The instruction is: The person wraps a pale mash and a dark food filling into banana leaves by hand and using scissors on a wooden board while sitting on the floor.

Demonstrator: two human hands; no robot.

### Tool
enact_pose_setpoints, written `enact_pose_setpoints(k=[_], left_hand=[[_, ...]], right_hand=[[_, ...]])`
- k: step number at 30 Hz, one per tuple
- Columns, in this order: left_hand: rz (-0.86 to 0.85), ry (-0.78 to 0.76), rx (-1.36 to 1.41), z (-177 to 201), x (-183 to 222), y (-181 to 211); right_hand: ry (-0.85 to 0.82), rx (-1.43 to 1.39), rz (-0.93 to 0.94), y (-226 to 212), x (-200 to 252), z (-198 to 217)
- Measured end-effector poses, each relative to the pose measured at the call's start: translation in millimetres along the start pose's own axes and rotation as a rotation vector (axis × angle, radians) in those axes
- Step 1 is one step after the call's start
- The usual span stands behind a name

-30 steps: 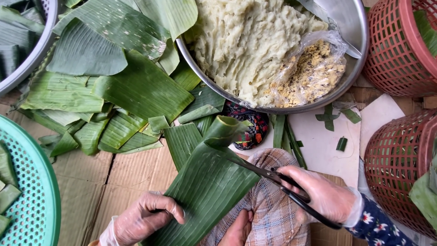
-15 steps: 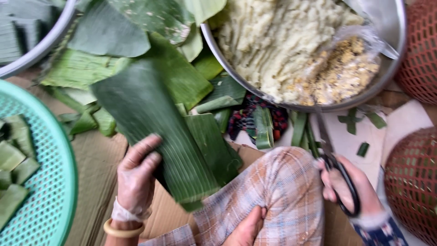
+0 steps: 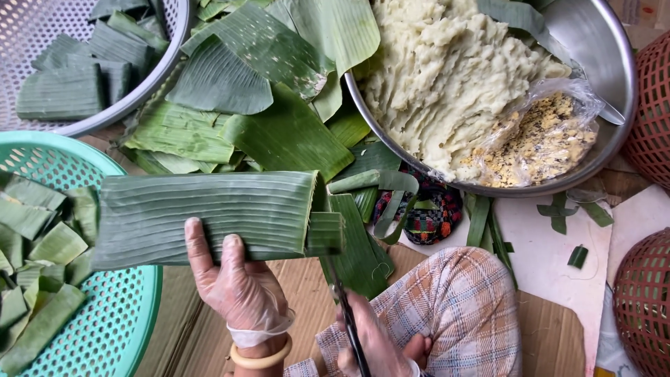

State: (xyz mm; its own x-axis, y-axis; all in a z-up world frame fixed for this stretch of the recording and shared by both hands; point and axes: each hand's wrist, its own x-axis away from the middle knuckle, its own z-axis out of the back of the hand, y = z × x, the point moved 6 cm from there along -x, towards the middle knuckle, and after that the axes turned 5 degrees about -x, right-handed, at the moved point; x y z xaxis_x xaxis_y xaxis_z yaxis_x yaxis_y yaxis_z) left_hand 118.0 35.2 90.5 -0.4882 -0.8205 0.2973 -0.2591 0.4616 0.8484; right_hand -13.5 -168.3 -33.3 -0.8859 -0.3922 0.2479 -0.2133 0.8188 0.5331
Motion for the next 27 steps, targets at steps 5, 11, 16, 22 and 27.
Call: enact_pose_setpoints(k=[5, 11, 16, 22, 27], left_hand=[[0.067, 0.046, 0.009, -2, 4, -3], [0.056, 0.021, -0.015, 3, 2, -13], [0.066, 0.006, -0.080, 2, 12, -22], [0.085, -0.015, -0.080, 0, 15, -30], [0.128, -0.018, -0.077, -1, 22, -34]], right_hand=[[0.633, 1.352, -0.050, 9, -38, -66], [-0.060, 2.301, 0.145, 18, -55, -106], [0.403, 1.611, 0.063, -7, -77, -104], [0.355, 1.409, 0.061, -14, -79, -90], [0.304, 1.789, 0.153, -19, -74, -108]])
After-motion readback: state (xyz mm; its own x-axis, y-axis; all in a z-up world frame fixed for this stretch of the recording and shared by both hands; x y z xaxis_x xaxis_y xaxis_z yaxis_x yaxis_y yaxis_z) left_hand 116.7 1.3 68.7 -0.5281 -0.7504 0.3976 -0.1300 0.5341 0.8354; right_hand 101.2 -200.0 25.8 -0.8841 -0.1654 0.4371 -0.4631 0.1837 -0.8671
